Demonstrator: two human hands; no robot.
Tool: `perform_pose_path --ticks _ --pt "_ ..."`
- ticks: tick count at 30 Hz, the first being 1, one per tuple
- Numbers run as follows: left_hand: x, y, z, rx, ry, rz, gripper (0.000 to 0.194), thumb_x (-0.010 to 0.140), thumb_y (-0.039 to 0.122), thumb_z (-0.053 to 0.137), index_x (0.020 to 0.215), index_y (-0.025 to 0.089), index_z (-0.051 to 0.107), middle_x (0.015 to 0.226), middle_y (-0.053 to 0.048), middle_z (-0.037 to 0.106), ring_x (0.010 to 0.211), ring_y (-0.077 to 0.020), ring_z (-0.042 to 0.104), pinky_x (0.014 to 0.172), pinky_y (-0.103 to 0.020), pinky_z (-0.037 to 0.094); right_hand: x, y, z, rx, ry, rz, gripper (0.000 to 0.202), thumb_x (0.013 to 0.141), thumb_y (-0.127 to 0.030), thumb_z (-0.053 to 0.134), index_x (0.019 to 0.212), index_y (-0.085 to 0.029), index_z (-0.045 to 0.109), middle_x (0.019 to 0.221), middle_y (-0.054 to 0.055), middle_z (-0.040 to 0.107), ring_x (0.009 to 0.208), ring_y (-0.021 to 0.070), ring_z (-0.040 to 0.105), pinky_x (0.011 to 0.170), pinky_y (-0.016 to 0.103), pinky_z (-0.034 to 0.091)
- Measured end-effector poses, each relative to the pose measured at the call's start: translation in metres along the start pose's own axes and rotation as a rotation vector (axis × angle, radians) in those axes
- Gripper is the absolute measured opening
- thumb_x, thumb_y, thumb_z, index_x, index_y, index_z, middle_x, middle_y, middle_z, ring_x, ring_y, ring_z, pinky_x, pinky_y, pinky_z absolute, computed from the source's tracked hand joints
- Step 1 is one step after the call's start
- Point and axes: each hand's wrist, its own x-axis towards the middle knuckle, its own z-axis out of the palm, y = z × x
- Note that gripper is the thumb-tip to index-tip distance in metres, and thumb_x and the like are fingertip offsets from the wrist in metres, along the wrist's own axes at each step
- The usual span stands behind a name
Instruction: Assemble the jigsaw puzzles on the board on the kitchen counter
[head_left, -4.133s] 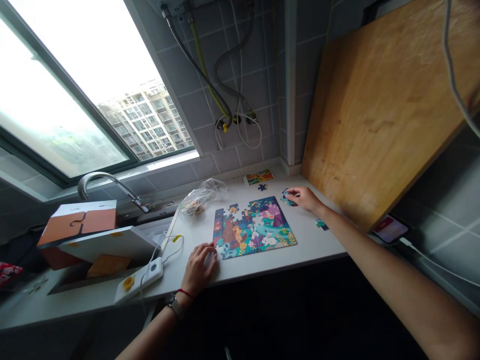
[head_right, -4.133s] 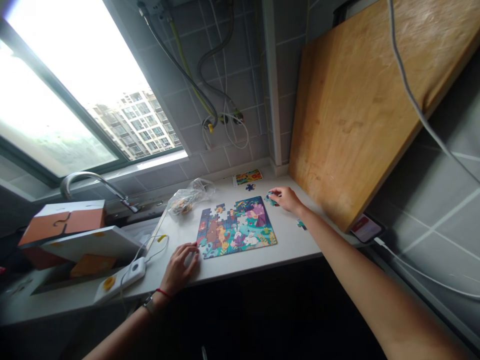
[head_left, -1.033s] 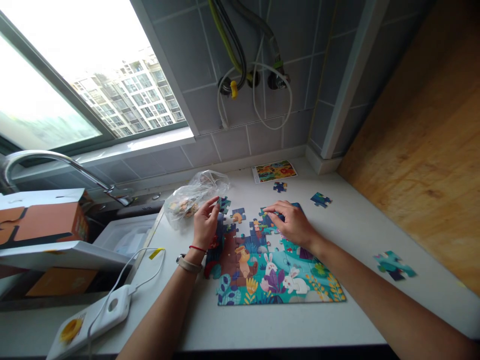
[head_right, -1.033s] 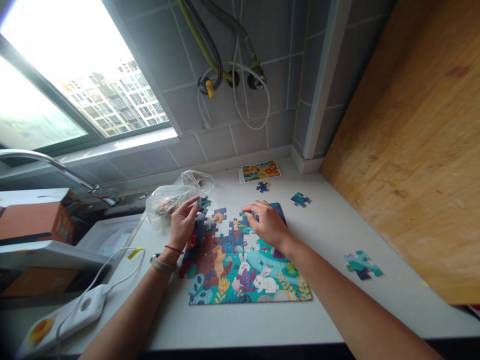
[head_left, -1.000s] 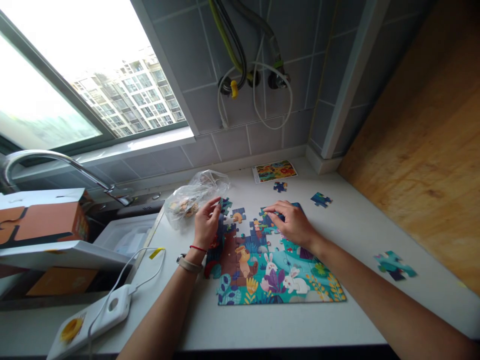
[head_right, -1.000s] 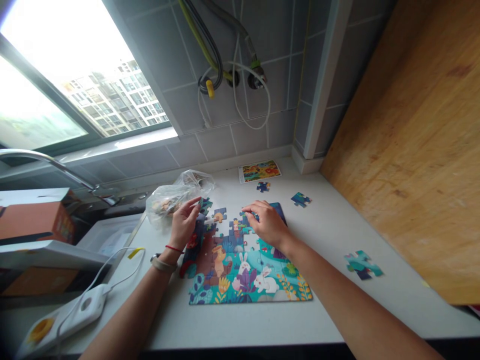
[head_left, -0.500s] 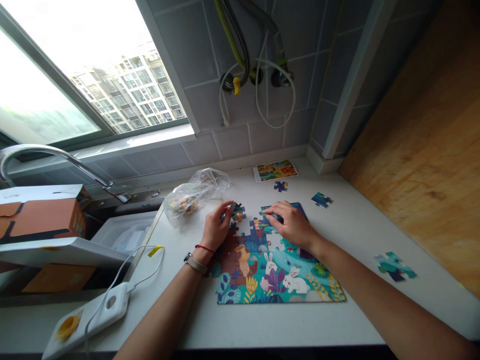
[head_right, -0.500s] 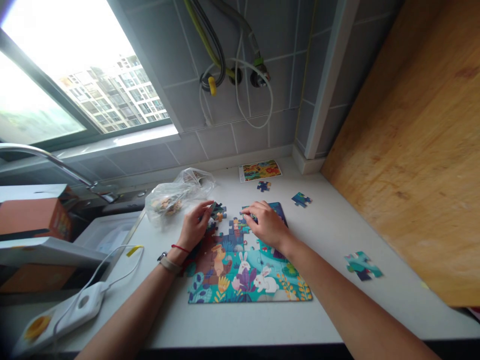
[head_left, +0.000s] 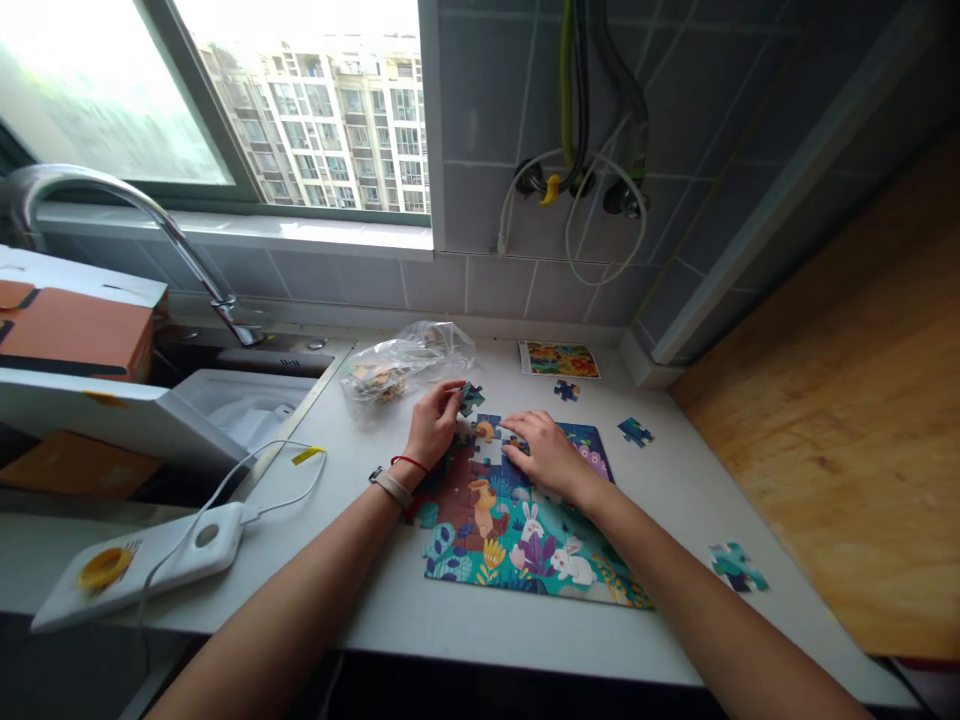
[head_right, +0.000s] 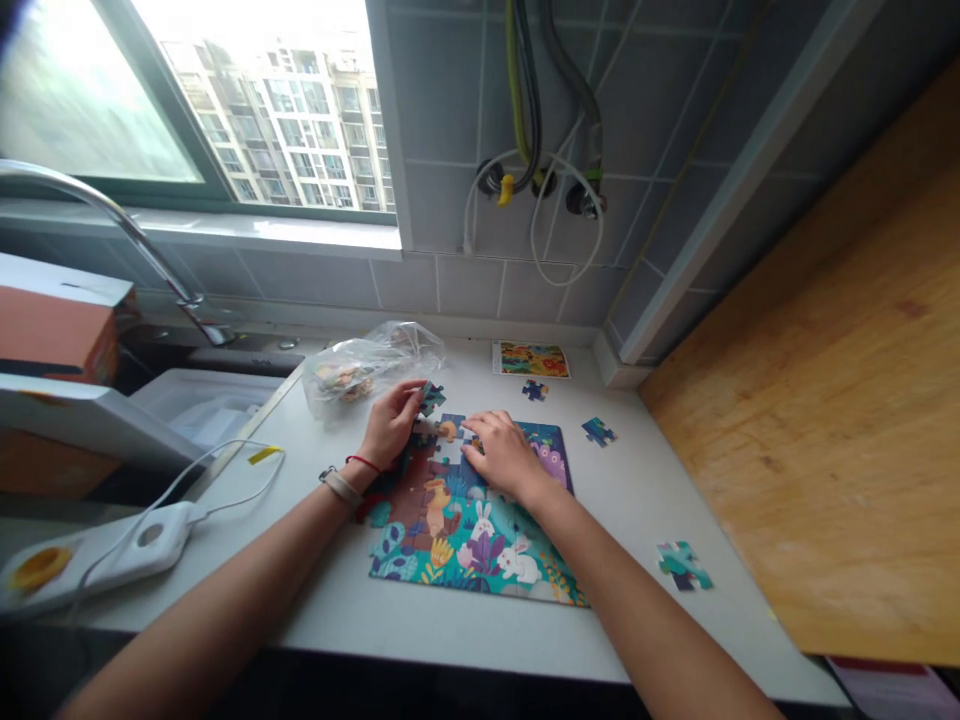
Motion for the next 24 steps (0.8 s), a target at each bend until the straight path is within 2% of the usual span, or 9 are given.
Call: perform_pose_path --ticks 3,6,11,15,21,24 --pt "0.0 0.002 0.001 -0.044 0.043 0.011 0.034 0.098 0.042 0.059 0.112 0.015 0.075 0.084 -0.007 0.078 0.065 -0.0154 0.066 0.06 -0.024 0.051 0.027 -0.004 -0.001 -0.036 -0.101 0.079 0.042 0.089 -0.022 0.077 0.13 -0.018 0.074 0.129 0.015 0.072 0.123 0.03 0.063 0.111 0.044 0.047" --pt "0.0 0.004 0.001 -0.076 0.065 0.026 0.031 0.097 0.039 0.058 0.111 0.017 0.075 0.082 -0.006 0.076 0.065 -0.0148 0.065 0.06 -0.024 0.051 0.051 -0.003 -0.004 -0.069 -0.19 0.116 0.051 0.079 -0.028 0.088 0.127 -0.015 0.076 0.12 0.016 0.074 0.113 0.0308 0.068 0.104 0.041 0.051" --pt "0.003 0.006 -0.002 -0.106 0.096 0.04 0.028 0.094 0.035 0.058 0.106 0.017 0.076 0.074 -0.003 0.073 0.059 -0.0136 0.063 0.056 -0.022 0.049 0.072 0.002 -0.006 -0.107 -0.252 0.124 0.061 0.068 -0.033 0.097 0.123 -0.014 0.078 0.107 0.013 0.077 0.101 0.0304 0.073 0.092 0.037 0.055" --pt "0.005 0.004 -0.003 -0.126 0.122 0.032 0.029 0.094 0.035 0.057 0.106 0.016 0.076 0.07 -0.003 0.072 0.056 -0.0137 0.062 0.055 -0.022 0.049 0.072 0.003 -0.005 -0.107 -0.255 0.11 0.058 0.068 -0.032 0.096 0.121 -0.017 0.078 0.108 0.011 0.077 0.096 0.0271 0.075 0.087 0.034 0.057" --pt "0.004 0.004 -0.001 -0.141 0.116 0.033 0.028 0.093 0.035 0.058 0.105 0.017 0.076 0.074 -0.004 0.074 0.055 -0.0131 0.062 0.052 -0.021 0.048 0.052 0.0 -0.015 -0.105 -0.192 0.068 0.058 0.076 -0.028 0.09 0.13 -0.015 0.073 0.113 0.012 0.074 0.107 0.0274 0.071 0.1 0.039 0.053" --pt "0.003 0.005 0.0 -0.135 0.105 0.033 0.029 0.094 0.035 0.057 0.105 0.017 0.076 0.074 -0.004 0.074 0.054 -0.0126 0.06 0.051 -0.021 0.047 0.036 -0.002 -0.021 -0.066 -0.16 0.059 0.056 0.078 -0.025 0.087 0.131 -0.016 0.072 0.114 0.011 0.074 0.108 0.0265 0.07 0.101 0.039 0.053"
